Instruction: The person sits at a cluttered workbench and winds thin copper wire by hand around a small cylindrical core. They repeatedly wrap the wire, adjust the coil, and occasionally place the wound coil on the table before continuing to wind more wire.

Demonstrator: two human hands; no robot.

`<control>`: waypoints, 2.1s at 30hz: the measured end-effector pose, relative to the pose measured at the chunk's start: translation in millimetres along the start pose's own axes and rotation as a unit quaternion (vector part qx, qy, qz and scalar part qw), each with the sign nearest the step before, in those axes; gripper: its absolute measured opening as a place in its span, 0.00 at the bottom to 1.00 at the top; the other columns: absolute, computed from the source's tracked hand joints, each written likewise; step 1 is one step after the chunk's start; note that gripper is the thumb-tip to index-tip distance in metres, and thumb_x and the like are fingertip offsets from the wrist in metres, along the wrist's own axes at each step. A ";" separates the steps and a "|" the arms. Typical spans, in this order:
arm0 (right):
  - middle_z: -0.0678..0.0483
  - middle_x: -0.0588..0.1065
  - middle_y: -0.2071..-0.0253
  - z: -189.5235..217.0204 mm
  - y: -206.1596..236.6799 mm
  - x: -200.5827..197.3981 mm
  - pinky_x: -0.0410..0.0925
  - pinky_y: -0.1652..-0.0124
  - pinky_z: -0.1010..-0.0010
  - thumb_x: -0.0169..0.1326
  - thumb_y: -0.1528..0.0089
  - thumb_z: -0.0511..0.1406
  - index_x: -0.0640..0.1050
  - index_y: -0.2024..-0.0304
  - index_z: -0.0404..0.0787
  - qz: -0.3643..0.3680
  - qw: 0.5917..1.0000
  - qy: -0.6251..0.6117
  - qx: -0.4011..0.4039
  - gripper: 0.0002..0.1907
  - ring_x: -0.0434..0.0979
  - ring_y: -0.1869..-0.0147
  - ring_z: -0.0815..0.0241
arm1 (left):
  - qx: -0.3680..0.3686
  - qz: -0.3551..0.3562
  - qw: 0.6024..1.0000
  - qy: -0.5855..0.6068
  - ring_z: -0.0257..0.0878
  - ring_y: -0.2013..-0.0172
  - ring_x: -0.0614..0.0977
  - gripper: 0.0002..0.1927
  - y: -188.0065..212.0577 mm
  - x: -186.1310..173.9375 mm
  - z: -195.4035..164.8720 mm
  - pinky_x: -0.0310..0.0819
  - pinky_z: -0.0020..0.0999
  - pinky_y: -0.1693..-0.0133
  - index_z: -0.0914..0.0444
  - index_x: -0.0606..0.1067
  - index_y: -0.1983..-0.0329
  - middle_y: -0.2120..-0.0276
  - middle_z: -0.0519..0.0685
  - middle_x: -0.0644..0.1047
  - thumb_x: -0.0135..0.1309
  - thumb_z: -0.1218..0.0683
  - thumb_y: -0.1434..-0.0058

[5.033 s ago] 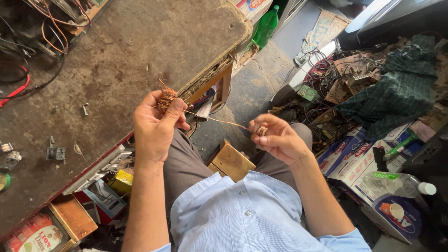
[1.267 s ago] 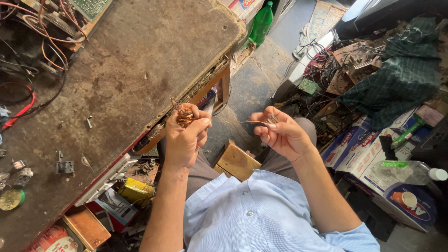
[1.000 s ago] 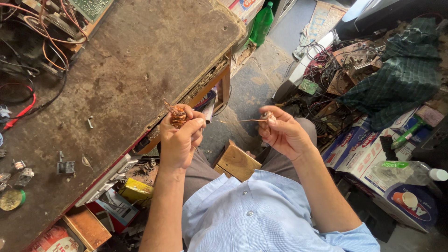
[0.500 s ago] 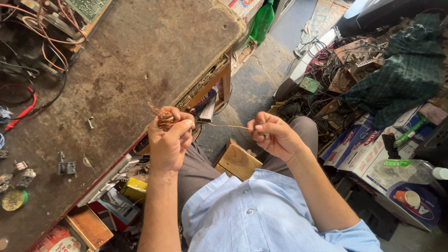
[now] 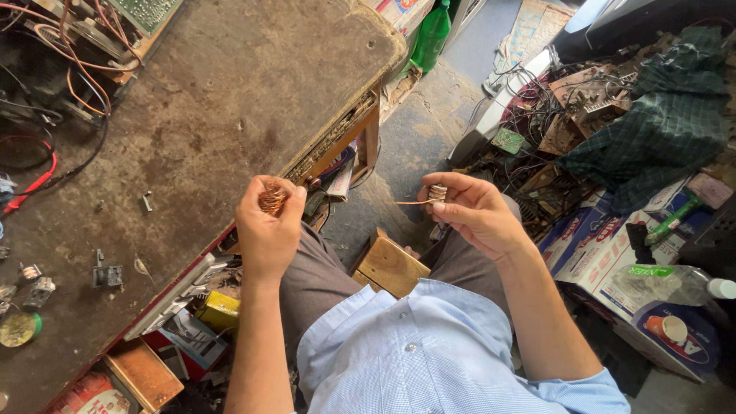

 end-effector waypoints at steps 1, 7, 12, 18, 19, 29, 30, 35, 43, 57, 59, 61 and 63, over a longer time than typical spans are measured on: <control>0.49 0.79 0.51 0.6 -0.3 -0.6 0.73 0.53 0.76 0.60 0.38 0.25 0.76 0.40 0.31 -0.012 0.999 0.029 -0.003 0.23 0.78 0.53 0.66 | 0.049 -0.015 0.994 -0.097 0.29 0.74 0.74 0.07 -0.1 0.9 -5.2 0.68 0.24 0.71 0.65 0.72 0.62 0.72 0.47 0.76 0.60 0.61 0.32; 0.54 0.78 0.60 3.1 -3.6 7.4 0.71 0.56 0.81 0.59 0.37 0.24 0.78 0.40 0.32 -0.059 0.979 0.193 -0.024 0.22 0.77 0.57 0.72 | 0.032 0.019 0.996 -0.083 0.30 0.75 0.79 0.12 5.0 19.1 -22.6 0.72 0.26 0.73 0.65 0.74 0.58 0.68 0.49 0.79 0.63 0.54 0.37; 0.58 0.72 0.60 9.7 -5.5 30.8 0.68 0.62 0.82 0.58 0.38 0.25 0.79 0.42 0.33 -0.114 0.931 0.337 -0.075 0.20 0.71 0.61 0.73 | 0.053 0.137 0.970 0.192 0.31 0.57 0.79 0.21 7.5 46.1 -38.8 0.76 0.29 0.56 0.62 0.70 0.63 0.52 0.51 0.80 0.68 0.46 0.43; 0.54 0.76 0.58 23.6 -1.3 57.0 0.71 0.61 0.78 0.60 0.40 0.29 0.80 0.44 0.38 -0.171 0.806 0.551 -0.133 0.21 0.78 0.61 0.67 | 0.057 0.229 0.965 0.116 0.37 0.57 0.82 0.27 28.8 83.5 -48.4 0.80 0.32 0.57 0.62 0.68 0.62 0.46 0.53 0.80 0.75 0.50 0.52; 0.53 0.76 0.56 25.4 -1.5 59.0 0.72 0.61 0.77 0.60 0.41 0.29 0.79 0.43 0.39 -0.167 0.799 0.561 -0.140 0.22 0.79 0.61 0.65 | 0.115 0.237 0.958 0.110 0.37 0.50 0.82 0.27 30.4 89.2 -51.7 0.80 0.33 0.49 0.62 0.67 0.62 0.47 0.54 0.80 0.75 0.50 0.51; 0.52 0.73 0.56 13.7 -6.5 44.0 0.70 0.57 0.74 0.60 0.47 0.25 0.77 0.42 0.36 -0.092 0.830 0.523 -0.169 0.28 0.75 0.57 0.61 | 0.226 0.260 0.927 0.150 0.37 0.54 0.82 0.17 51.5 114.5 -46.5 0.79 0.29 0.53 0.61 0.69 0.60 0.57 0.52 0.80 0.68 0.53 0.38; 0.52 0.72 0.56 9.2 -8.0 39.5 0.71 0.57 0.75 0.60 0.46 0.24 0.78 0.45 0.36 -0.089 0.858 0.483 -0.148 0.25 0.75 0.57 0.62 | 0.200 0.266 0.929 0.160 0.33 0.60 0.82 0.15 51.2 115.3 -43.9 0.78 0.25 0.59 0.60 0.70 0.61 0.61 0.49 0.80 0.67 0.53 0.37; 0.50 0.73 0.58 -9.3 -10.7 27.6 0.68 0.58 0.76 0.59 0.37 0.20 0.72 0.59 0.33 0.025 0.996 0.072 -0.042 0.10 0.71 0.57 0.64 | 0.090 0.129 0.955 0.253 0.25 0.68 0.72 0.11 38.1 93.6 -33.8 0.68 0.22 0.65 0.62 0.69 0.60 0.69 0.43 0.74 0.62 0.61 0.33; 0.44 0.79 0.54 -5.7 4.3 27.4 0.76 0.57 0.71 0.62 0.41 0.27 0.77 0.45 0.30 0.077 0.986 -0.131 0.073 0.21 0.82 0.56 0.56 | 0.084 0.048 0.959 0.267 0.25 0.70 0.72 0.13 10.0 62.5 -34.3 0.66 0.20 0.67 0.61 0.65 0.62 0.70 0.43 0.75 0.60 0.64 0.32; 0.51 0.76 0.61 -14.0 -10.0 20.3 0.68 0.66 0.78 0.61 0.40 0.23 0.74 0.47 0.37 0.056 0.995 -0.066 0.055 0.19 0.74 0.63 0.66 | 0.082 0.322 0.928 -0.167 0.44 0.72 0.83 0.12 2.0 69.4 -50.6 0.75 0.37 0.71 0.65 0.74 0.63 0.73 0.53 0.80 0.65 0.54 0.42; 0.52 0.76 0.61 -13.8 -9.7 18.4 0.69 0.66 0.77 0.61 0.40 0.25 0.74 0.46 0.35 0.056 0.991 -0.098 0.067 0.20 0.74 0.63 0.65 | 0.080 0.315 0.934 -0.151 0.43 0.73 0.83 0.13 1.1 69.0 -48.4 0.74 0.37 0.71 0.65 0.74 0.64 0.73 0.53 0.80 0.66 0.54 0.43; 0.53 0.76 0.60 -13.0 -8.3 17.0 0.70 0.63 0.76 0.60 0.39 0.26 0.74 0.46 0.32 0.083 0.978 -0.174 0.077 0.18 0.75 0.61 0.62 | 0.111 0.270 0.950 -0.111 0.39 0.75 0.80 0.14 -0.9 64.7 -48.4 0.74 0.35 0.71 0.66 0.73 0.66 0.74 0.52 0.78 0.66 0.55 0.43; 0.52 0.76 0.58 -14.1 -8.2 14.6 0.70 0.61 0.76 0.60 0.37 0.26 0.74 0.46 0.32 0.095 0.976 -0.182 0.076 0.17 0.75 0.60 0.63 | 0.053 0.256 0.961 -0.095 0.35 0.77 0.76 0.13 -2.9 61.4 -43.0 0.71 0.33 0.73 0.66 0.72 0.68 0.78 0.50 0.76 0.66 0.55 0.43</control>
Point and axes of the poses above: each hand's wrist, its own y-axis away from the middle knuckle, its own x-axis out of the palm, z = x × y, the point moved 3 cm from there along -y, towards the middle knuckle
